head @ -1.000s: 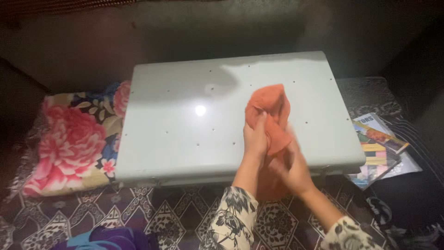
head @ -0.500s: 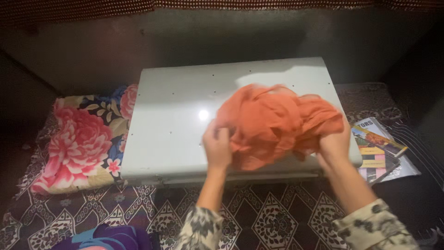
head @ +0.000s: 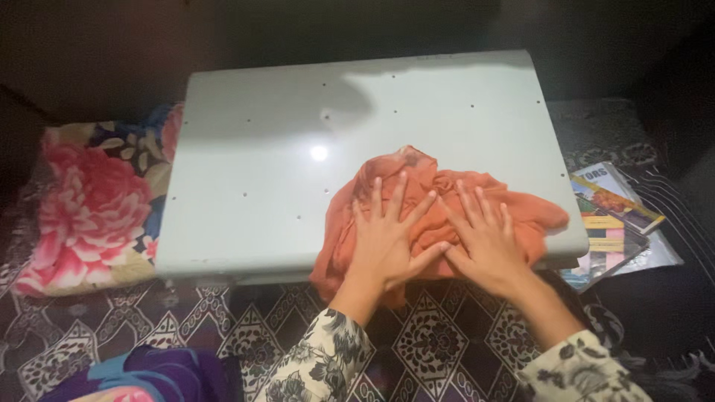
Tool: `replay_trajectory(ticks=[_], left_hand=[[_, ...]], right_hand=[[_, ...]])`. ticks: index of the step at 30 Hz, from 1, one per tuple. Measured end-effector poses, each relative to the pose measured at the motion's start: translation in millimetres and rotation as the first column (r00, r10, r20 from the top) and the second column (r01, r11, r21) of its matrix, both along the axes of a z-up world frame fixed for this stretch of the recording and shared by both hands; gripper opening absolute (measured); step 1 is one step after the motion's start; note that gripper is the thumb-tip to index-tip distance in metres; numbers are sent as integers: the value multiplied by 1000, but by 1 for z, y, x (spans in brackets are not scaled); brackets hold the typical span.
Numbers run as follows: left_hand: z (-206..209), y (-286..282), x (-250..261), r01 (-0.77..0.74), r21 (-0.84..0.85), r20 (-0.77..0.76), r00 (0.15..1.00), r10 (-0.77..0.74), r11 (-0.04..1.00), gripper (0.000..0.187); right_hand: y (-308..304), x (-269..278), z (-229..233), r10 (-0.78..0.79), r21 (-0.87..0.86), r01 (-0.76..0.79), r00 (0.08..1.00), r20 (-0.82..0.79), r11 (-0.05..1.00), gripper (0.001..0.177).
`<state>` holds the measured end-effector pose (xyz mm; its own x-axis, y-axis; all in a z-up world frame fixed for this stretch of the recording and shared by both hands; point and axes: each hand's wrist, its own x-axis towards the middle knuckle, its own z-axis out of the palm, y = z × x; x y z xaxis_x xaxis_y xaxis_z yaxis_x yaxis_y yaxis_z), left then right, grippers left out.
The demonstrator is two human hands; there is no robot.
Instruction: The person wipes the lid of a metal box with an orange cloth. They then open the box and remove several items one by one, including a yellow cloth, a router box, a blue document, a drawing book, a white envelope, a grey folder, a toy, and a plastic bag, placing them on the floor beside the box.
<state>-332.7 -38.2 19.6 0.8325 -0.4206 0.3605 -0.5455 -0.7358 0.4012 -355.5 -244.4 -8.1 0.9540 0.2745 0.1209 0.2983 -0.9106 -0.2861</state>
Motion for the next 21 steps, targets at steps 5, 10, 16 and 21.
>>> replay_trajectory(ticks=[5, 10, 16, 21], left_hand=[[-23, -8, 12, -69, 71, 41, 997, 66, 995, 66], [-23, -27, 46, -131, 42, 44, 991, 129, 991, 62], [-28, -45, 126, -142, 48, 70, 988, 139, 989, 61], [-30, -68, 199, -170, 20, 147, 975, 165, 985, 59]], right_hand=[[8, 9, -5, -85, -36, 87, 994, 66, 996, 67], [11, 51, -6, -127, -20, 130, 986, 107, 991, 67], [-4, 125, -11, -121, -33, 127, 982, 142, 991, 68], [-30, 206, -8, -81, -14, 83, 988, 130, 996, 65]])
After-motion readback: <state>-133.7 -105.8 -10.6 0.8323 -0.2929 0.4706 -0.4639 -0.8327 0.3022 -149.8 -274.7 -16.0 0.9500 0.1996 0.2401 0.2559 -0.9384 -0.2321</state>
